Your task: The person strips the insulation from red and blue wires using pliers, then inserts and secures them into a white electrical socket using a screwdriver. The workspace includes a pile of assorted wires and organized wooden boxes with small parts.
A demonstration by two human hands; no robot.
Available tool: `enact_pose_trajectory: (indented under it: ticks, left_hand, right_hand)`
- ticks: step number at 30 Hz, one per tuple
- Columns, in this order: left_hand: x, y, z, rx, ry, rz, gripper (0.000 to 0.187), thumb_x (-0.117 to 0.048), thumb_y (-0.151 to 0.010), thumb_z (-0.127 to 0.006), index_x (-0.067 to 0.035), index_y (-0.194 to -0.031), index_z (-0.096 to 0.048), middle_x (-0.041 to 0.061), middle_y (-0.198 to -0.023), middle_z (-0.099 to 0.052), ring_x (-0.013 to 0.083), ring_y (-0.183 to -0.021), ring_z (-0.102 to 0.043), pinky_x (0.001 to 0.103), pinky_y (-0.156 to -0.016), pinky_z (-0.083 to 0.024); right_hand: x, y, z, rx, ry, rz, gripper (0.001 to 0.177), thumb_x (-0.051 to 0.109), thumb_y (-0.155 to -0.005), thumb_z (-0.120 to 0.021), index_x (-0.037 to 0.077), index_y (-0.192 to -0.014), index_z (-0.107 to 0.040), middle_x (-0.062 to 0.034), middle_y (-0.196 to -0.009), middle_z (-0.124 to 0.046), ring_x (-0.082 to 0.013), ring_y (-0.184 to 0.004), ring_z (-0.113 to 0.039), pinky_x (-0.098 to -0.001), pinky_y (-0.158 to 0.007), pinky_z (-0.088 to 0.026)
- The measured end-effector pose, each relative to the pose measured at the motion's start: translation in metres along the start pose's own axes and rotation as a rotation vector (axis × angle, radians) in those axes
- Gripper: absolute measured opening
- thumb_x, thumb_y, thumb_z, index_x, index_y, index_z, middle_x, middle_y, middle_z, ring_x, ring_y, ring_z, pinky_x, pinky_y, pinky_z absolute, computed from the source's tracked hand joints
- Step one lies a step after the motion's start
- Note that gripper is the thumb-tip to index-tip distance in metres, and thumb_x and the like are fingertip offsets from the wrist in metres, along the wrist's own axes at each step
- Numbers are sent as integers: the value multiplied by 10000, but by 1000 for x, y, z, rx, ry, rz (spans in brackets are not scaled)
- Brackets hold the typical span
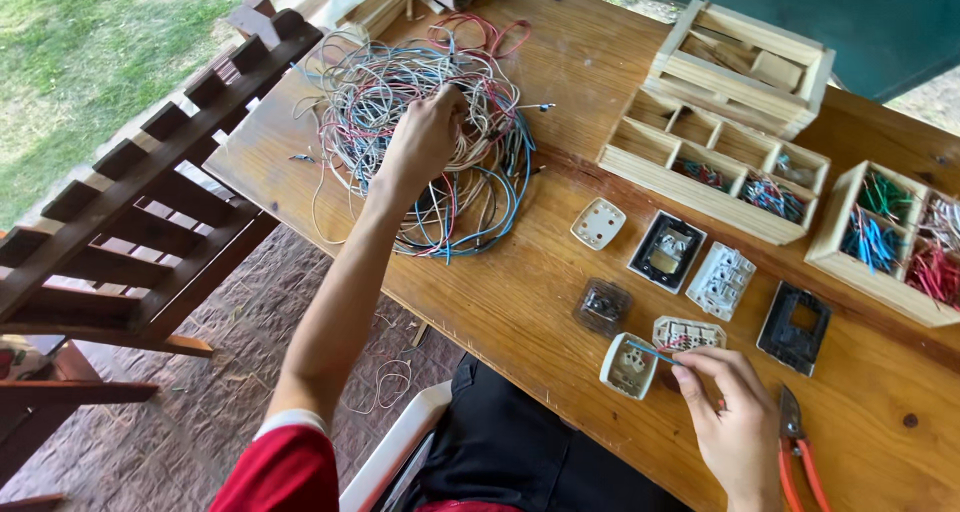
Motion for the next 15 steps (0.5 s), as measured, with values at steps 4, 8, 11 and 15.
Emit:
enact_pose_trajectory:
  ticks: [4, 8, 11, 15]
  left_hand:
    - [61, -25, -39, -8, -70, -84, 184, 32, -1029, -646, -75, -1024, -795, 95, -927, -829, 264, -734, -767, 450, -583, -626]
    - [26, 3, -28, -17, -63, -58, 266, -50, -984, -723, -55, -1244, -779, 155, -1234, -752, 361, -969, -755, 515, -753, -631]
    - [-52, 53, -23, -145, -62, -198, 289, -14, -997, -721, -26, -1284, -761, 134, -1232, -771, 339, -1111, -719, 457, -938, -620]
    - [-176, 132, -38, 26, 280, -520, 171, -112, -1091, -669, -23, -1230, -716, 124, -1263, -763, 297, -1153, -738, 432, -995, -606]
  right_hand:
    - [9, -11, -8, -25, 39, 27, 172, 189, -1000, -761, 99, -1135, -819, -23, -1183, -781, -203, -1138, -739, -340, -976, -568]
    - [23, -25, -7, -30, 37, 31, 169, 193, -1007, -753, 95, -1130, -814, -20, -1182, -790, -186, -1143, -743, -326, -971, -573]
    - [32, -31, -4, -39, 17, 68, 158, 141, -1007, -752, 51, -1128, -801, -58, -1180, -791, -204, -1128, -751, -331, -988, -594]
    - [36, -32, -8, 15, 41, 73, 189, 85, -993, -762, 35, -1173, -792, -66, -1167, -766, -215, -1047, -747, -340, -917, -608]
Point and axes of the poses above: each hand's wrist, its own y-axis away from the middle knuckle, its own z-axis out of the back of the hand, x = y × z, the point moved 4 cm from there along -y, towards the middle knuckle
